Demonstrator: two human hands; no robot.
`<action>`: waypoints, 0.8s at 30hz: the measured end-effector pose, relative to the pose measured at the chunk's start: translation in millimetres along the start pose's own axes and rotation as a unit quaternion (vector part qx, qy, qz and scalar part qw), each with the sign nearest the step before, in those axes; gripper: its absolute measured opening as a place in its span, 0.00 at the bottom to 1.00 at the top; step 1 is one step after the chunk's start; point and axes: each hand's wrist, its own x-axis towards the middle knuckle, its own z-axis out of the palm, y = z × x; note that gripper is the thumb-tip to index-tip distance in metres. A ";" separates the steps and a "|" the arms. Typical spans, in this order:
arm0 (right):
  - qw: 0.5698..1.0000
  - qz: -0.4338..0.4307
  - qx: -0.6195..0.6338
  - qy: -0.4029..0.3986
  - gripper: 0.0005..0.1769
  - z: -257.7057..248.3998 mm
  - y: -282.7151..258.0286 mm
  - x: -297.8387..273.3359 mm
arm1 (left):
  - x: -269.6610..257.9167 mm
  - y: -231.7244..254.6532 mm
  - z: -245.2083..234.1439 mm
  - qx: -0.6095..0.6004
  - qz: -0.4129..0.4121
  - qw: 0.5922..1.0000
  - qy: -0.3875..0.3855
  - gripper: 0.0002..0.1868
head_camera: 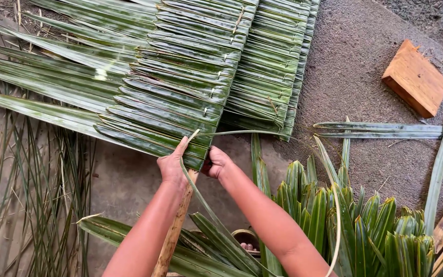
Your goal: Weaving and securing palm leaves onto a wooden rod to create thatch roofing.
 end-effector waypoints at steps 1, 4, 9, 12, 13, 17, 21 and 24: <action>0.999 0.001 -0.030 -0.010 0.06 8.5 -3.2 -27.1 | -1.0 0.6 1.1 -0.006 -0.005 1.000 -0.002 0.22; 0.998 0.000 -0.058 -0.025 0.10 15.5 -5.6 -57.5 | 4.6 -6.1 -1.5 -0.007 -0.006 1.000 -0.008 0.22; 0.998 0.000 -0.052 -0.030 0.12 -1.3 -1.7 -23.6 | -5.2 -1.5 0.4 0.020 0.012 1.000 -0.008 0.22; 0.999 0.009 -0.036 -0.029 0.12 -15.4 -0.2 -6.7 | -8.3 0.8 2.3 0.022 0.012 1.000 0.004 0.23; 0.998 0.015 -0.038 -0.044 0.12 -17.3 -1.9 -8.0 | -6.9 -0.3 1.8 0.014 0.011 1.000 0.007 0.22; 0.995 0.013 -0.062 -0.075 0.11 -19.9 -3.9 -11.7 | -23.5 14.2 10.0 0.048 0.029 0.998 0.007 0.23; 0.994 0.027 -0.059 -0.083 0.10 -21.9 0.1 -16.2 | -19.1 5.3 6.0 0.051 0.034 0.998 0.018 0.25; 0.988 0.053 -0.108 -0.102 0.09 -24.7 -2.4 -6.0 | -9.2 -1.6 3.3 -0.013 -0.011 1.000 0.006 0.22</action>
